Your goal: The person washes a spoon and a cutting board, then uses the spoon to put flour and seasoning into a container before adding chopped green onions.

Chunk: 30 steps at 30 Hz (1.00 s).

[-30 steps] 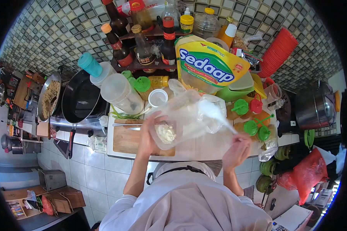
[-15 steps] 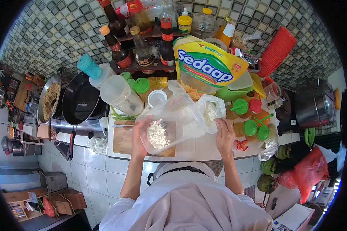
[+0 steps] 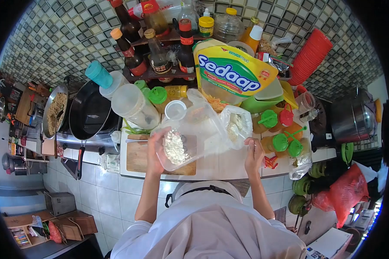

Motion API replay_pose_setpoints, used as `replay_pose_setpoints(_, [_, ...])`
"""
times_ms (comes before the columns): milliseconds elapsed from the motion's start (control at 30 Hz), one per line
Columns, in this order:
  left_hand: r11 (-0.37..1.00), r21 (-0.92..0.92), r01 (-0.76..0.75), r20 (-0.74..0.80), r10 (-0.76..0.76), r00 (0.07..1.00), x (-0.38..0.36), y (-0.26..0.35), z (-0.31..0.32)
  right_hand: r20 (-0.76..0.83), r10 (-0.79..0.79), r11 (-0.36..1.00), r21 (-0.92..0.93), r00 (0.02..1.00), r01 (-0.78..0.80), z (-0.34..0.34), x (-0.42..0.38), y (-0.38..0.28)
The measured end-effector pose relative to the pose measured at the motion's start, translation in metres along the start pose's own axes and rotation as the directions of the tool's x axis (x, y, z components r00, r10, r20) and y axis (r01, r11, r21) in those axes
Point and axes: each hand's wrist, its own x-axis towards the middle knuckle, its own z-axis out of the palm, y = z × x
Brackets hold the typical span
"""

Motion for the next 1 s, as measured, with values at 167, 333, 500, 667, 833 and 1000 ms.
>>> replay_pose_setpoints(167, [0.999,-0.053,0.001,0.008,-0.001,1.000,0.003,0.001,0.004,-0.040,0.207,0.959,0.206,0.977,-0.195,0.003,-0.011,0.005])
replay_pose_setpoints(333, [1.000,0.005,0.004,-0.036,-0.004,0.999,0.005,-0.004,0.007,0.010,0.349,0.883,0.333,0.937,-0.332,0.012,-0.008,-0.002])
replay_pose_setpoints(500, [0.998,0.052,-0.024,-0.029,0.025,0.999,0.005,-0.007,0.011,0.008,0.452,0.780,0.482,0.892,-0.399,0.010,-0.007,0.002])
replay_pose_setpoints(667, [0.996,0.080,-0.030,-0.040,0.033,0.999,0.005,-0.009,0.005,-0.056,0.444,0.791,0.492,0.894,-0.362,0.003,-0.010,0.002])
replay_pose_setpoints(833, [0.989,0.132,-0.072,-0.055,0.080,0.995,0.007,-0.010,0.001,-0.136,0.457,0.801,0.494,0.879,-0.340,-0.004,-0.006,-0.006])
replay_pose_setpoints(1000, [0.973,0.162,-0.163,-0.058,0.174,0.983,0.007,-0.011,0.005,-0.148,0.419,0.819,0.487,0.896,-0.302,-0.014,-0.004,-0.014])
